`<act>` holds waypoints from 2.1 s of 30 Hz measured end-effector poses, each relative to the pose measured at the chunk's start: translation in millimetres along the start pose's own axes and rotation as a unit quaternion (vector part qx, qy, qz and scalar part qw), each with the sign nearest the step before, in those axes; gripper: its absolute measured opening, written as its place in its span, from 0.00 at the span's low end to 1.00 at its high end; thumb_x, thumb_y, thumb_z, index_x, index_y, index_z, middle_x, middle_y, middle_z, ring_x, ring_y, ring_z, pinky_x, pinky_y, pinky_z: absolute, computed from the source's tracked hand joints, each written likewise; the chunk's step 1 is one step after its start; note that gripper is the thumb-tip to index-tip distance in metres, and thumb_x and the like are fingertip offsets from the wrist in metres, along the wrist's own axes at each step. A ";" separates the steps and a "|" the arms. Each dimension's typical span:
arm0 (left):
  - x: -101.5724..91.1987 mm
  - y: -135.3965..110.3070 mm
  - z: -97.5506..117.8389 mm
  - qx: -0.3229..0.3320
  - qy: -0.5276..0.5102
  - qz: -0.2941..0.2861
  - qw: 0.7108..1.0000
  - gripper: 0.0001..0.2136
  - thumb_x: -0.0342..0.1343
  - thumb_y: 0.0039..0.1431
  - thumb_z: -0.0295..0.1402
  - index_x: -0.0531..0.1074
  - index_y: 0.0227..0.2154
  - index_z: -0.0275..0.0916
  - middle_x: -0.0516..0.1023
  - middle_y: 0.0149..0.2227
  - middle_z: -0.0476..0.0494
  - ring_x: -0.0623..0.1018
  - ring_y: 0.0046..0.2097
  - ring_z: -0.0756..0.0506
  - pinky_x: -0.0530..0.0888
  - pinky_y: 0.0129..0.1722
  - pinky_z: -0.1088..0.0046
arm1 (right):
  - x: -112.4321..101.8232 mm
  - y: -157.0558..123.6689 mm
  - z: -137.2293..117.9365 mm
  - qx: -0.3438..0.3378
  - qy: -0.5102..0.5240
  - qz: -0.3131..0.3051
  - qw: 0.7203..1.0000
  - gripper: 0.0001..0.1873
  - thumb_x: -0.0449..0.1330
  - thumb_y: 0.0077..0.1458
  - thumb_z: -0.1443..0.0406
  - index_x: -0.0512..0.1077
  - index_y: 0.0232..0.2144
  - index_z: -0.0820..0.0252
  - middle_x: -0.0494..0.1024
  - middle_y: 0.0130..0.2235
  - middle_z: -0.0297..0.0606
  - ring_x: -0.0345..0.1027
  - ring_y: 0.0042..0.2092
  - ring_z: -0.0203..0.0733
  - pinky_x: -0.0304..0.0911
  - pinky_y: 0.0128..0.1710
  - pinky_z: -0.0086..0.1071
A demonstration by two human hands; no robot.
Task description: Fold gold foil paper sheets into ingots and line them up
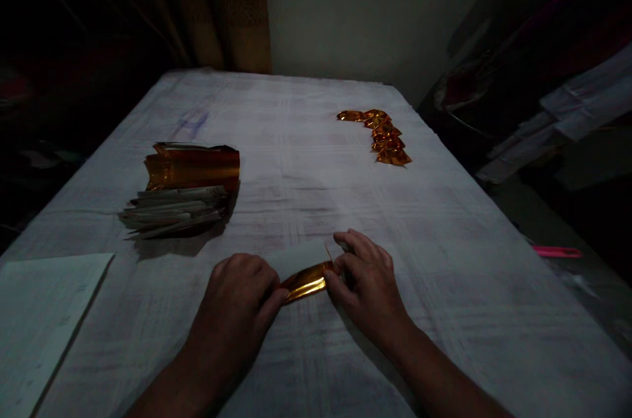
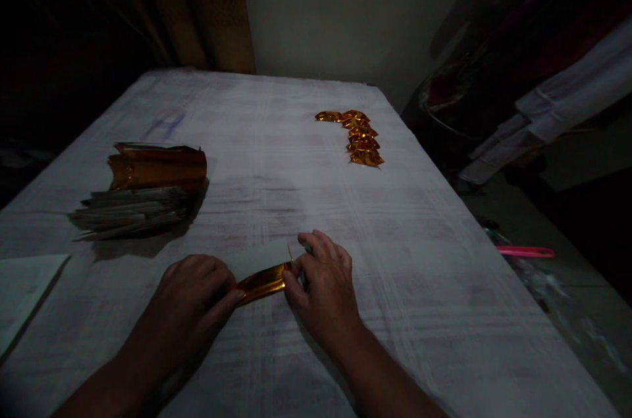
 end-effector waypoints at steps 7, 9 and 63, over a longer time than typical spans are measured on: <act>-1.4 -0.2 -2.0 -0.009 -0.022 -0.014 1.000 0.08 0.61 0.60 0.32 0.70 0.26 0.40 0.73 0.32 0.49 0.71 0.38 0.44 0.65 0.42 0.62 | -0.2 -0.5 0.1 0.002 0.004 -0.009 1.000 0.07 0.59 0.58 0.64 0.69 0.27 0.55 0.77 0.55 0.46 0.65 0.61 0.59 0.58 0.55 0.56; -1.4 0.0 -2.2 -0.011 -0.027 -0.014 0.999 0.08 0.60 0.60 0.34 0.71 0.26 0.41 0.74 0.33 0.49 0.71 0.38 0.44 0.66 0.42 0.62 | 0.1 -0.8 0.6 0.001 0.002 -0.007 1.000 0.07 0.59 0.58 0.64 0.69 0.27 0.55 0.76 0.55 0.47 0.64 0.61 0.59 0.58 0.55 0.56; 33.2 -25.2 10.7 0.215 0.152 0.061 0.963 0.21 0.45 0.71 0.37 0.65 0.62 0.35 0.74 0.59 0.34 0.74 0.60 0.36 0.71 0.59 0.52 | -0.2 -19.2 -15.6 -0.047 -0.067 -0.025 0.996 0.15 0.56 0.64 0.64 0.74 0.51 0.60 0.68 0.64 0.51 0.55 0.68 0.56 0.53 0.64 0.56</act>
Point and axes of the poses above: each hand's wrist, its own y-axis towards the middle knuckle, its own x-axis out of the palm, z = x × y, the point moved 2 cm from there along y, towards the middle knuckle
